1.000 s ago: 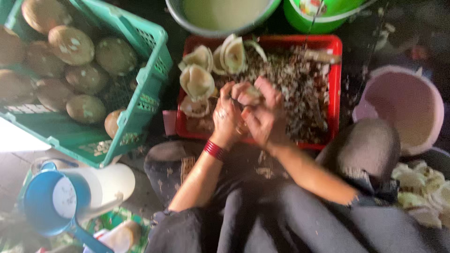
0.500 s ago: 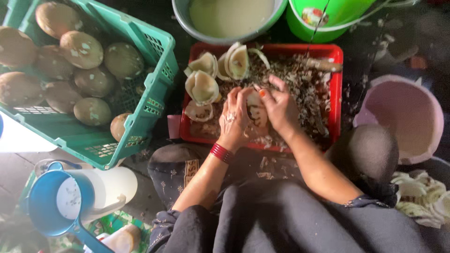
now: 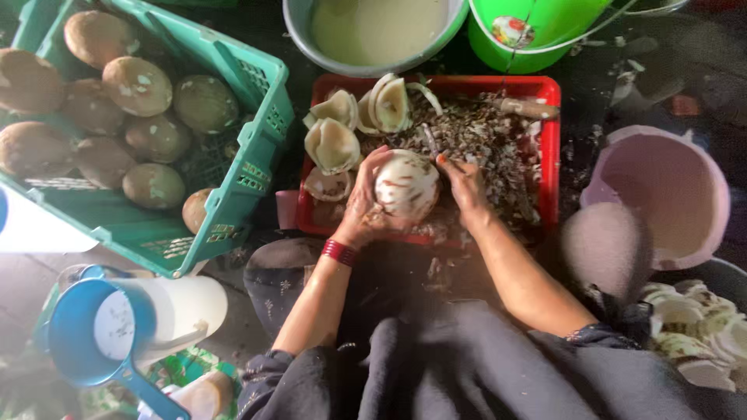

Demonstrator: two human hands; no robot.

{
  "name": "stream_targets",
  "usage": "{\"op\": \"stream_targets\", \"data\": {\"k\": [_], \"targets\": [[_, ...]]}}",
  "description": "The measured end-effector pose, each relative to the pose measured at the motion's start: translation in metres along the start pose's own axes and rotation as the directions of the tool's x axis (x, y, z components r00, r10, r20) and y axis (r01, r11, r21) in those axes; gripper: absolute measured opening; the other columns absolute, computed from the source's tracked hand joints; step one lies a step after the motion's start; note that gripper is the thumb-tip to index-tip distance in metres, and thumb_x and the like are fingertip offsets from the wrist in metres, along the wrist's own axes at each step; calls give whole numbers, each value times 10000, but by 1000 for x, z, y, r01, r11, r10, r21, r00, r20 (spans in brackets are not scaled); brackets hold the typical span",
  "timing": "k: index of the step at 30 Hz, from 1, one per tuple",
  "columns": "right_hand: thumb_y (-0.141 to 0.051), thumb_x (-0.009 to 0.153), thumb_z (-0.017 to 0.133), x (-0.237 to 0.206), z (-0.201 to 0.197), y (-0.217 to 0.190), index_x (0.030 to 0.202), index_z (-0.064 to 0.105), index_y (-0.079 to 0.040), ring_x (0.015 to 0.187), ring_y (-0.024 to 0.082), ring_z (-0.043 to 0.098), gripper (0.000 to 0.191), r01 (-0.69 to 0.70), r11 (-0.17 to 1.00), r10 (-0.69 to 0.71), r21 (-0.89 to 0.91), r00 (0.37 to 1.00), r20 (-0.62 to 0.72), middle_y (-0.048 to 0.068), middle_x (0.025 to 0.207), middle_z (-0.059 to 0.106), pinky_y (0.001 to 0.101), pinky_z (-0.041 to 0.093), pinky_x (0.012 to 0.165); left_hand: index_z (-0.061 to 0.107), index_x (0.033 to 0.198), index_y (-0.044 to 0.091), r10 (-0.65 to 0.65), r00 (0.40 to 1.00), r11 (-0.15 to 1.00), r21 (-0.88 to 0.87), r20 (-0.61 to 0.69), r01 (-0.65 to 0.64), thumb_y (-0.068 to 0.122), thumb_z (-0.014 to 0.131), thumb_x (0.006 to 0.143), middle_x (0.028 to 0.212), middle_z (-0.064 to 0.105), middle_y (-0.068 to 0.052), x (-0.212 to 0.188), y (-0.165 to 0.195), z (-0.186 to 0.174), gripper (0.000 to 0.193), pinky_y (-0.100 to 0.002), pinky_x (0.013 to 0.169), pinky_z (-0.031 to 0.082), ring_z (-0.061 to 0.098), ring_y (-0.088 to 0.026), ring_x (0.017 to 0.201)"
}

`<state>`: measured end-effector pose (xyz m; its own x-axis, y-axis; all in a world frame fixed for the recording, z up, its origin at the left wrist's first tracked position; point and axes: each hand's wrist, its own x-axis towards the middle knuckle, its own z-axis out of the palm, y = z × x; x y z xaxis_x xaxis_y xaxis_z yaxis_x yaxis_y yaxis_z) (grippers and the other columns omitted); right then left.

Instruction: The person peels coconuts using a knife, removing the outer husk and placing the peeled coconuts into a bucket of water. The person works over a red tray that collects the husk debris.

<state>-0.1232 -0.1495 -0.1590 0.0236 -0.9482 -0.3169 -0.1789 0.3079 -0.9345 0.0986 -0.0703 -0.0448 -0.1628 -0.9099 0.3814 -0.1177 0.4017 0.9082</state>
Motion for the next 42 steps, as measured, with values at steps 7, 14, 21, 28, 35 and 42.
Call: {"op": "stream_targets", "data": {"k": [7,14,21,28,35,42], "targets": [[-396,994,626,-55,13,-71,1216,676,-134,1065,232,720,346,192,972,-190,-132,981,28,95,1123,759,375,588,897,431,1454,101,-218,972,877,419,-87,234,349,1011,511,1410,578,-146,1,2,-1,1135,-411,1019,540,606,-320,1276],[-339,973,704,-60,19,-116,1219,673,-87,1038,219,737,354,213,977,-209,-20,970,127,152,1210,749,327,617,906,493,1401,83,-191,981,873,452,-27,182,412,968,536,1309,626,-146,9,-10,9,1040,-406,870,583,692,-328,1061],[-393,991,624,-65,19,-82,1161,743,-77,1174,238,657,377,650,487,-754,-583,650,94,148,1268,724,368,509,976,604,1501,153,-443,896,876,197,-29,440,501,430,989,1193,682,-84,4,-34,2,643,-319,920,613,726,-229,1004],[-456,998,556,4,10,-25,1114,786,-70,1319,260,581,464,159,987,-159,10,983,89,142,1293,720,412,397,1057,449,1460,86,-263,961,910,310,-84,276,506,958,581,1398,626,-144,1,-15,5,1100,-387,1058,550,648,-279,1273],[-461,1012,569,-60,20,-60,1157,757,-107,1129,255,686,426,359,933,-359,-19,927,-107,133,1204,756,387,533,995,429,1464,151,-191,968,874,422,-161,243,413,1017,452,1442,451,-289,-8,12,19,1200,-472,974,522,546,-433,1268],[-354,1031,648,-93,35,-91,1076,810,-134,1229,300,610,277,629,597,-719,-498,695,16,120,1483,561,389,504,1038,421,1520,311,-359,932,731,603,-58,319,161,779,770,1395,529,-147,6,5,17,845,-426,836,609,701,-340,1075]]}}
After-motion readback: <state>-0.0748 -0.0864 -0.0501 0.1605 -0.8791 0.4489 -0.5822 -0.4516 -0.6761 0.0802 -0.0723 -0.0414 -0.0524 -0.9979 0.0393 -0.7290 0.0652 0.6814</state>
